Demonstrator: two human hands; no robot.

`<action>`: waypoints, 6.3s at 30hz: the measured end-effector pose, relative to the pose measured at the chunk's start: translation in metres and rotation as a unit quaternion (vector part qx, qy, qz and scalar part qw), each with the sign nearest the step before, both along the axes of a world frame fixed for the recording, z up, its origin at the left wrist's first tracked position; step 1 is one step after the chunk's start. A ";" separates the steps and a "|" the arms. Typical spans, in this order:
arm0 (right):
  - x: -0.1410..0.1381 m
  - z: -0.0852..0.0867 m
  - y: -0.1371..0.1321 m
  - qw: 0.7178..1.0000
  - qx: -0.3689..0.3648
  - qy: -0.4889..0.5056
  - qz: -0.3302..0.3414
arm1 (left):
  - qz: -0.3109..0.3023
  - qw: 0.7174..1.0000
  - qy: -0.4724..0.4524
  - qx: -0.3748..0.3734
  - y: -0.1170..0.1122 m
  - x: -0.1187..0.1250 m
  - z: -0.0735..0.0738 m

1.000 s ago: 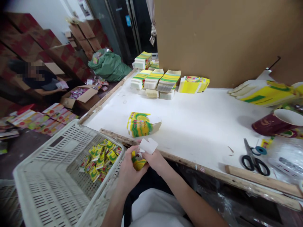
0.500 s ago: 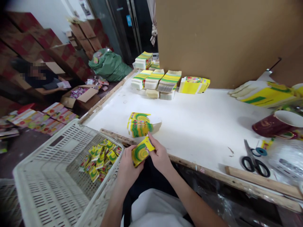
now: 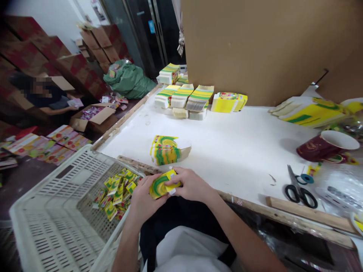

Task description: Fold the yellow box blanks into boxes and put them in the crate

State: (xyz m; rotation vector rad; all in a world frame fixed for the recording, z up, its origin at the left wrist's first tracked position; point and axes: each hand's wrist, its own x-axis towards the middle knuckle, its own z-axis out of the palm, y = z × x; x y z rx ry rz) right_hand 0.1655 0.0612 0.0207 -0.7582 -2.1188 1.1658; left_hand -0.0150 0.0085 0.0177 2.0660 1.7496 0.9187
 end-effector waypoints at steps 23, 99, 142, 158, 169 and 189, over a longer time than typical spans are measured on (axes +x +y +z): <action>-0.034 0.003 0.072 0.939 0.125 -0.140 -0.288 | 0.105 0.950 -0.274 -0.106 0.000 -0.034 -0.028; -0.008 0.023 -0.024 0.969 0.204 -0.038 -0.132 | -0.065 0.954 -0.239 -0.170 -0.011 0.008 0.011; 0.000 0.016 -0.012 0.994 0.037 -0.068 0.081 | -0.040 0.981 -0.142 -0.129 -0.004 -0.001 0.008; 0.004 0.012 -0.006 0.991 -0.016 -0.070 0.115 | -0.057 0.975 -0.120 -0.179 -0.011 0.004 0.010; -0.017 -0.013 -0.011 0.999 -0.047 0.016 0.001 | -0.052 0.986 -0.064 -0.144 -0.004 0.007 0.009; -0.045 0.000 0.088 0.936 0.102 -0.180 -0.286 | 0.119 0.970 -0.142 -0.159 -0.001 -0.076 -0.032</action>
